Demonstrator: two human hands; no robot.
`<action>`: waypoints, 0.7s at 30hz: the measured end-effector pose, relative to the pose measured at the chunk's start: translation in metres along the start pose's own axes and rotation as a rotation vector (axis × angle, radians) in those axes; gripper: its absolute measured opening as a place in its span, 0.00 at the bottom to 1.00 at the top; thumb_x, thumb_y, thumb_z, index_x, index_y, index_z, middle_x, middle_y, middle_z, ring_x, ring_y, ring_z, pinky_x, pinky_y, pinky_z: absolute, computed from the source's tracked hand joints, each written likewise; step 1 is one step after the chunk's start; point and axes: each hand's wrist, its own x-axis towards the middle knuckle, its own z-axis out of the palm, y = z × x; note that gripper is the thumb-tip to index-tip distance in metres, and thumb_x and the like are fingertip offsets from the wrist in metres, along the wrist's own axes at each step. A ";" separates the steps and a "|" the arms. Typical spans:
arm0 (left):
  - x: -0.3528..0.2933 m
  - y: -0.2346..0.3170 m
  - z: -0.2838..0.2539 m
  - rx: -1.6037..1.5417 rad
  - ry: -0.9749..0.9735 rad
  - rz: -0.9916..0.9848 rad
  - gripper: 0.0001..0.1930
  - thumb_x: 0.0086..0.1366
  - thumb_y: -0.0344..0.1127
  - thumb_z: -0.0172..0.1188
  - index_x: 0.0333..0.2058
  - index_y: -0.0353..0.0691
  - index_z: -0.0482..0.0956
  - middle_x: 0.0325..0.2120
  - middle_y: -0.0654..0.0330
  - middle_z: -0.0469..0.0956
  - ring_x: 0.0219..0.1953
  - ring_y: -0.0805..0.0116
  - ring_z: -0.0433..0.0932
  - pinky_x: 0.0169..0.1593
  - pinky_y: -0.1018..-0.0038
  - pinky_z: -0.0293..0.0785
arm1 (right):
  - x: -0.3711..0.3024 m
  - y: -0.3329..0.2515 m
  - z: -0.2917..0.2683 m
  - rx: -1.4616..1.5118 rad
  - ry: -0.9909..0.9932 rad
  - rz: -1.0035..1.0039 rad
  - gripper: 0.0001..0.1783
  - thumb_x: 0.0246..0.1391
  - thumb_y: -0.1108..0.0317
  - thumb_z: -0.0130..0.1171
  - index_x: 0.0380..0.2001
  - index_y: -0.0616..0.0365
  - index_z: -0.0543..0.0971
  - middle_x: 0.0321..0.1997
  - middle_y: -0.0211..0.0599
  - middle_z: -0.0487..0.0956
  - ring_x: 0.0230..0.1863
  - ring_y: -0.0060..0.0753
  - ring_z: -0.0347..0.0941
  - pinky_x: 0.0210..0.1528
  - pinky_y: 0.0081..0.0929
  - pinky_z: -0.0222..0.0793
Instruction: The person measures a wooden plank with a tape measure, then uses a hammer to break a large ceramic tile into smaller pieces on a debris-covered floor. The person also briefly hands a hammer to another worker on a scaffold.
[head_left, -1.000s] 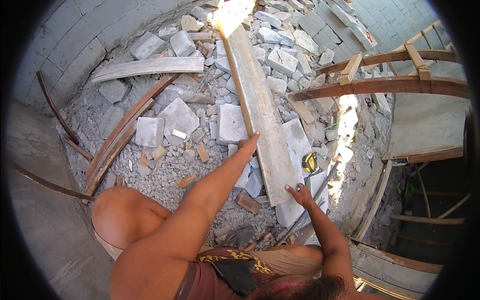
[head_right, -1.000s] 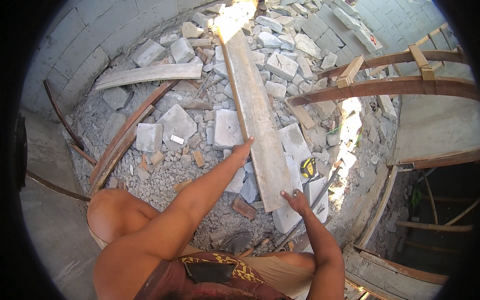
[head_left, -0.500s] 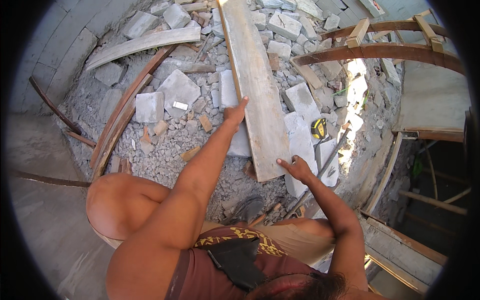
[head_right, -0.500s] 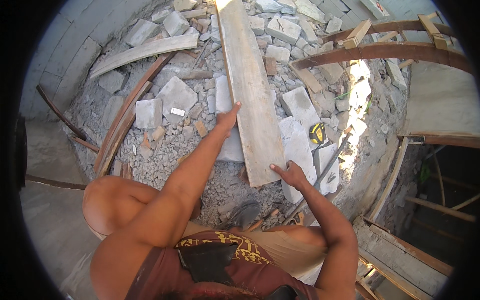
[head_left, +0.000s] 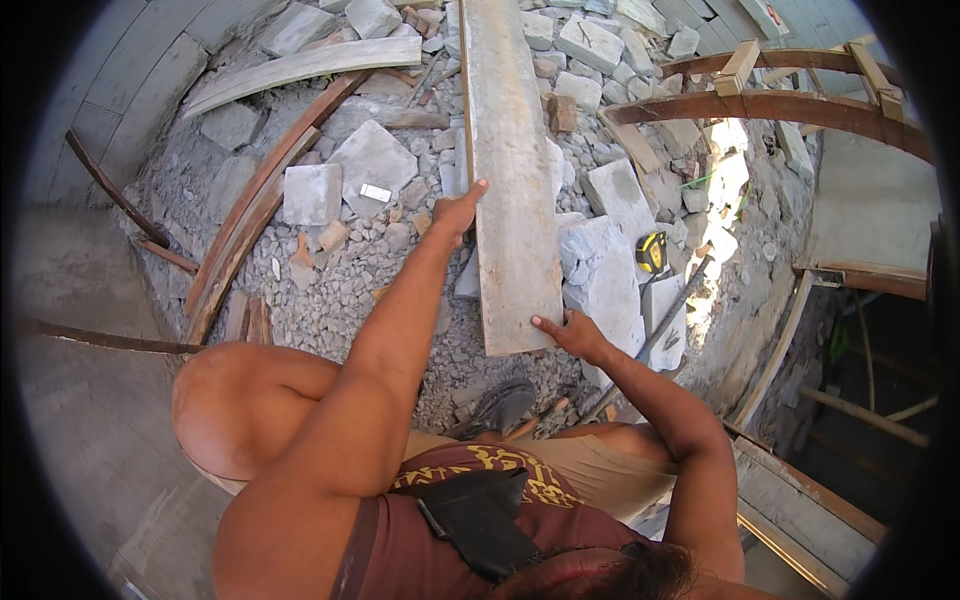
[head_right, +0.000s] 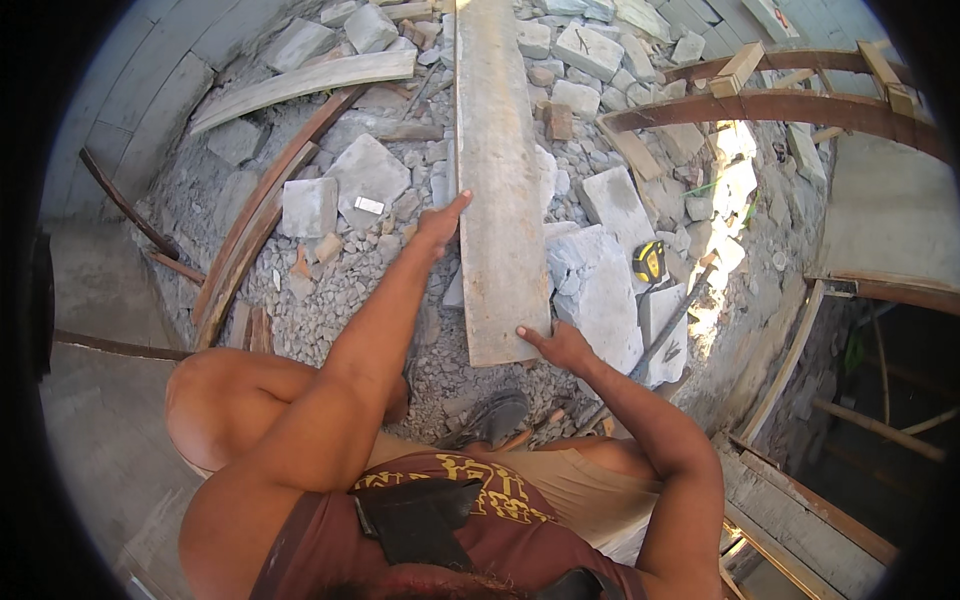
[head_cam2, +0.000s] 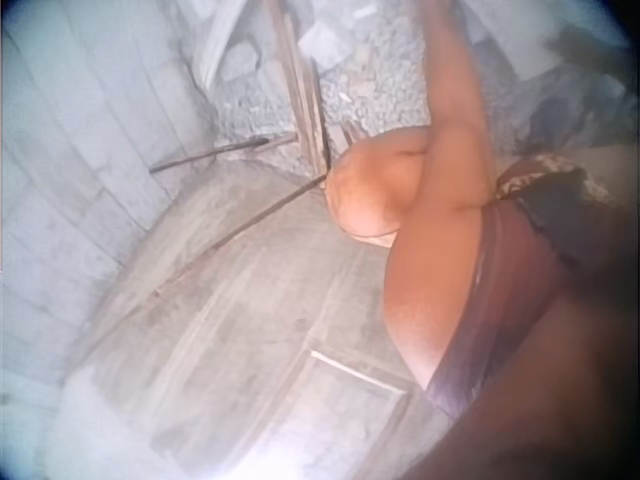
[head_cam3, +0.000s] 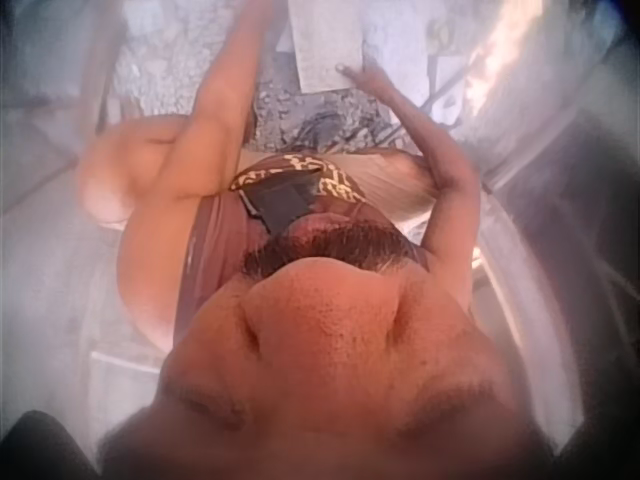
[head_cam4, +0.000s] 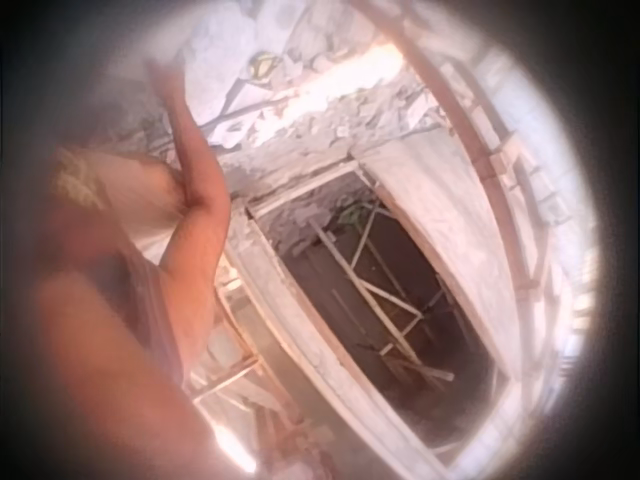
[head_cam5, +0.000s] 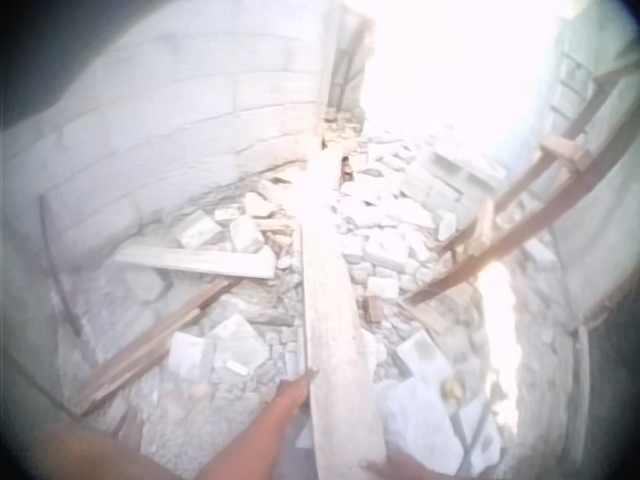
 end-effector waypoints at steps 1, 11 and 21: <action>-0.003 0.002 -0.001 -0.006 0.020 -0.007 0.47 0.61 0.61 0.77 0.56 0.13 0.79 0.52 0.39 0.85 0.50 0.51 0.86 0.53 0.61 0.82 | 0.003 0.001 0.001 -0.002 -0.021 0.026 0.42 0.65 0.34 0.67 0.57 0.69 0.84 0.47 0.48 0.89 0.47 0.40 0.86 0.53 0.35 0.79; -0.011 -0.002 0.018 0.189 0.260 0.195 0.33 0.61 0.59 0.77 0.41 0.27 0.88 0.39 0.41 0.88 0.42 0.50 0.89 0.47 0.58 0.82 | 0.021 0.014 0.008 -0.042 -0.072 0.018 0.44 0.66 0.31 0.63 0.52 0.72 0.85 0.47 0.61 0.88 0.54 0.54 0.86 0.59 0.43 0.77; -0.011 -0.008 0.034 0.374 0.519 0.413 0.24 0.62 0.53 0.77 0.36 0.32 0.90 0.32 0.45 0.89 0.36 0.47 0.89 0.44 0.55 0.83 | 0.026 0.019 0.005 -0.139 -0.086 0.042 0.47 0.67 0.30 0.61 0.56 0.75 0.82 0.50 0.64 0.87 0.57 0.56 0.85 0.61 0.43 0.76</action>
